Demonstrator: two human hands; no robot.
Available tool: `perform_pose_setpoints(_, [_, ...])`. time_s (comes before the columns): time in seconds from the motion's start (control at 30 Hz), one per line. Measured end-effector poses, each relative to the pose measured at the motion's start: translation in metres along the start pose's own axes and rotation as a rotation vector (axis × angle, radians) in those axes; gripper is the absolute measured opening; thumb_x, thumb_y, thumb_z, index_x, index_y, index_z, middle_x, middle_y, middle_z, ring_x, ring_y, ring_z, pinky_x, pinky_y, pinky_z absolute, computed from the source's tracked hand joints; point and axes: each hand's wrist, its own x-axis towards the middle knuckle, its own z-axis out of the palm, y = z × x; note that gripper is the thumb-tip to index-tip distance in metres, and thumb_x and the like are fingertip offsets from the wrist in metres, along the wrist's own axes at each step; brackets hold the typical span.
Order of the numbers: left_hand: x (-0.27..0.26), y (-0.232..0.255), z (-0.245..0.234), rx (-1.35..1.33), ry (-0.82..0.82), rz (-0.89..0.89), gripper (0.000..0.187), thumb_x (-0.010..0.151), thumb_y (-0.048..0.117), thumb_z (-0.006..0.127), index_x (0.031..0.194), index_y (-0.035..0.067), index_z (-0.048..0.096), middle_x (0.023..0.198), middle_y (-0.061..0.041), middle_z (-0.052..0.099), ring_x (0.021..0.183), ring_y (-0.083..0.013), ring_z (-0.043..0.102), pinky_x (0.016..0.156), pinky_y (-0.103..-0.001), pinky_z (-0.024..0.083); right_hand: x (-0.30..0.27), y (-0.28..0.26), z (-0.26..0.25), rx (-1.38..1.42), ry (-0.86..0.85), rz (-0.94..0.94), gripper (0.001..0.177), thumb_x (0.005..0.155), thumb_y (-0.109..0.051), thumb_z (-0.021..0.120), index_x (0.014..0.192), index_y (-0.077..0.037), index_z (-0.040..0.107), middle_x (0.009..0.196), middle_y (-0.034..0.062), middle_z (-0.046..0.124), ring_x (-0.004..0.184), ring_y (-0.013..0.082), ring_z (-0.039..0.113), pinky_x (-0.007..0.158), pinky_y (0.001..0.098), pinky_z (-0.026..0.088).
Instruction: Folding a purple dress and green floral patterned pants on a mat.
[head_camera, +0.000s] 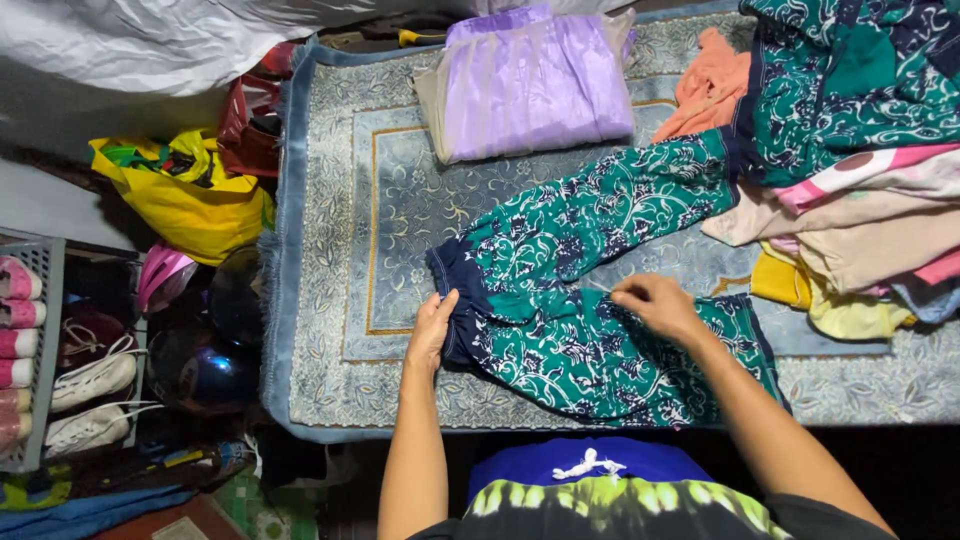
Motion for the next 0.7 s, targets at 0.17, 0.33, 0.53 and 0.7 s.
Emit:
perform_pose_setpoints(0.17, [0.033, -0.072, -0.031, -0.033, 0.103, 0.132, 0.042, 0.107, 0.031, 0.072, 0.084, 0.004, 0.05, 0.087, 0.002, 0.037, 0.075, -0.0121, 0.031, 0.063, -0.033, 0.028, -0.006, -0.049, 0.041, -0.243, 0.173, -0.21, 0.029, 0.089, -0.044, 0.073, 0.102, -0.021, 0.084, 0.089, 0.0112, 0.072, 0.087, 0.0336, 0.065, 0.073, 0.0491, 0.045])
perform_pose_setpoints(0.33, [-0.006, -0.027, 0.004, 0.759, 0.432, 0.639, 0.032, 0.095, 0.03, 0.078, 0.093, -0.001, 0.069, 0.096, -0.005, 0.06, 0.089, -0.0155, 0.054, 0.079, -0.032, 0.046, 0.005, -0.055, 0.083, -0.111, 0.183, -0.186, 0.034, 0.082, -0.044, 0.077, 0.09, -0.011, 0.073, 0.079, 0.01, 0.069, 0.079, 0.0321, 0.065, 0.072, 0.0507, 0.047])
perform_pose_setpoints(0.53, [-0.019, 0.004, 0.017, 0.196, -0.073, 0.1, 0.026, 0.093, 0.026, 0.072, 0.1, 0.001, 0.074, 0.084, 0.006, 0.068, 0.076, -0.0066, 0.058, 0.069, -0.028, 0.049, -0.007, -0.046, 0.083, 0.073, 0.133, -0.007, 0.033, 0.081, -0.035, 0.074, 0.092, -0.006, 0.062, 0.076, 0.0136, 0.066, 0.07, 0.0293, 0.065, 0.068, 0.0444, 0.05])
perform_pose_setpoints(0.7, [0.003, -0.009, -0.007, -0.021, 0.01, 0.29, 0.023, 0.1, 0.021, 0.073, 0.099, -0.002, 0.069, 0.086, 0.003, 0.062, 0.077, -0.0084, 0.051, 0.068, -0.03, 0.043, -0.013, -0.032, 0.081, 0.102, 0.163, 0.091, 0.034, 0.084, -0.036, 0.073, 0.094, -0.005, 0.063, 0.081, 0.015, 0.07, 0.074, 0.0306, 0.067, 0.071, 0.046, 0.05])
